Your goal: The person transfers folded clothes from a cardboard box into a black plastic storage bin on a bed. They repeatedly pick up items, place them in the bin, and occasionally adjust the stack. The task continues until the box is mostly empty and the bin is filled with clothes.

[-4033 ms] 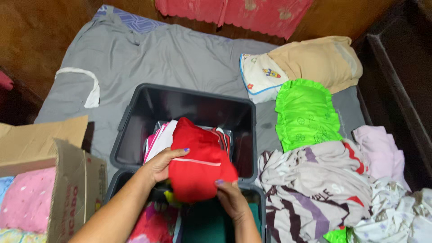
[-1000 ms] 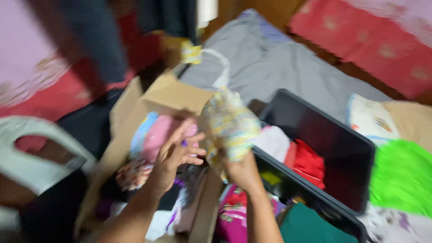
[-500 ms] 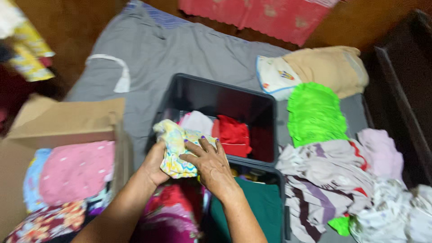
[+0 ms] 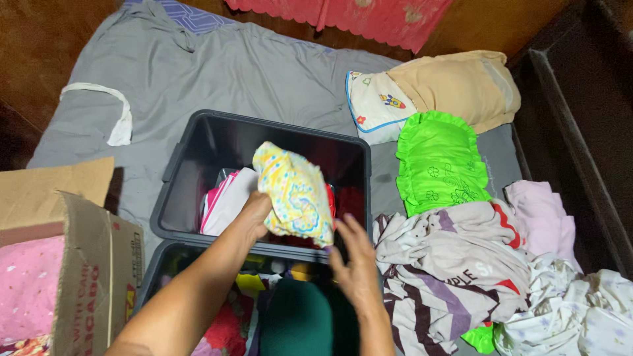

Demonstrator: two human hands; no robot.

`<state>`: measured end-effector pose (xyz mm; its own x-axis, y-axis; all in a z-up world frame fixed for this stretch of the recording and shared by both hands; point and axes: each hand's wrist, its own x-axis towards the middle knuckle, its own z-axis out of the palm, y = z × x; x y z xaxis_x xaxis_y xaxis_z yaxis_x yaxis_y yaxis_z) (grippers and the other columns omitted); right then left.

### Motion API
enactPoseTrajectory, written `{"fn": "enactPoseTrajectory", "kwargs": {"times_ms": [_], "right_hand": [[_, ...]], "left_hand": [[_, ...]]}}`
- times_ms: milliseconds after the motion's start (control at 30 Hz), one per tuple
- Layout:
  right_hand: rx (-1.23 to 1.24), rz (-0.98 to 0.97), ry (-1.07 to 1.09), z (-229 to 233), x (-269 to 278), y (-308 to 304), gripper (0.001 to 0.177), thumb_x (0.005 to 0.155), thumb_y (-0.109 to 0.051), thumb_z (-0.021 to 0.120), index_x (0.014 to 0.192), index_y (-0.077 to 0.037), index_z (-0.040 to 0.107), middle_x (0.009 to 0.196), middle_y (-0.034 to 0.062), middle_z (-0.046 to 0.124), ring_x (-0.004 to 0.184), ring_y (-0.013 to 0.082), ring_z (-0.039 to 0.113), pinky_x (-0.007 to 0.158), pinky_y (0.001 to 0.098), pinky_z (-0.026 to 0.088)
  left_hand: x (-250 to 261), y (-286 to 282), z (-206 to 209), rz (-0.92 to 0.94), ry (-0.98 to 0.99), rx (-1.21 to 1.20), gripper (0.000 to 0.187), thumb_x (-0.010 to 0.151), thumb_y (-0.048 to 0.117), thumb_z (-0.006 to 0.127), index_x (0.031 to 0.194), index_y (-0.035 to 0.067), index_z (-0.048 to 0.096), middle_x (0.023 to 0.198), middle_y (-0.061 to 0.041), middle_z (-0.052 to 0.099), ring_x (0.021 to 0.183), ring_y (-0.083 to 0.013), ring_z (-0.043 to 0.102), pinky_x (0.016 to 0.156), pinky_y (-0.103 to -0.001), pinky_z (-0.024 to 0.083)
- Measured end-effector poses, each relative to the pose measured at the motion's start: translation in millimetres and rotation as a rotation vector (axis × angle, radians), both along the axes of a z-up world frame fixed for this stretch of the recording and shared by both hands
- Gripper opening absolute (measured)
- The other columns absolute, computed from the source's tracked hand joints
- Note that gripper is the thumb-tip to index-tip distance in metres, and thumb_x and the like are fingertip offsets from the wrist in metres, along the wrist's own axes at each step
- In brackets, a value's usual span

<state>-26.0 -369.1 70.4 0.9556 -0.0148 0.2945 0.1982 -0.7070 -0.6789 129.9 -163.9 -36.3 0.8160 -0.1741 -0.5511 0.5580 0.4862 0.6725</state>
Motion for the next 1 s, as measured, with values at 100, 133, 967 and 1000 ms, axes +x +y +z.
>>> {"fn": "enactPoseTrajectory", "kwargs": {"times_ms": [100,133,967,1000], "right_hand": [[0.057,-0.148,-0.029,-9,-7,-25,0.048,0.089,-0.001,0.062,0.136,-0.011,0.061,0.146,0.0156,0.057,0.134,0.0340,0.055,0.110,0.0395,0.043],[0.059,-0.199,-0.033,-12,-7,-30,0.046,0.091,0.000,0.059,0.135,-0.011,0.062,0.145,0.0150,0.058,0.133,0.0333,0.057,0.109,0.0377,0.045],[0.382,0.385,0.060,12,-1,203,0.060,0.095,-0.002,0.057,0.153,-0.008,0.045,0.159,0.0137,0.046,0.145,0.0281,0.046,0.115,0.0377,0.038],[0.367,0.454,0.026,20,-9,226,0.060,0.096,-0.002,0.058,0.154,-0.007,0.043,0.159,0.0140,0.047,0.145,0.0277,0.047,0.116,0.0380,0.037]], "left_hand": [[20,-13,-16,-0.036,-0.107,-0.166,0.035,0.095,0.009,0.064,0.127,-0.005,0.063,0.114,-0.020,0.074,0.094,-0.0285,0.076,0.079,-0.045,0.064],[25,-18,-28,-0.053,-0.110,-0.188,0.036,0.095,0.009,0.065,0.129,-0.005,0.063,0.114,-0.020,0.074,0.094,-0.0282,0.076,0.078,-0.044,0.064],[-127,121,83,0.186,-0.332,0.134,0.050,0.094,0.012,0.060,0.144,0.006,0.060,0.126,-0.008,0.069,0.108,-0.0156,0.061,0.090,-0.029,0.049],[-142,145,101,0.228,-0.346,0.111,0.050,0.095,0.014,0.058,0.145,0.007,0.060,0.126,-0.008,0.069,0.108,-0.0163,0.061,0.091,-0.029,0.049]]}}
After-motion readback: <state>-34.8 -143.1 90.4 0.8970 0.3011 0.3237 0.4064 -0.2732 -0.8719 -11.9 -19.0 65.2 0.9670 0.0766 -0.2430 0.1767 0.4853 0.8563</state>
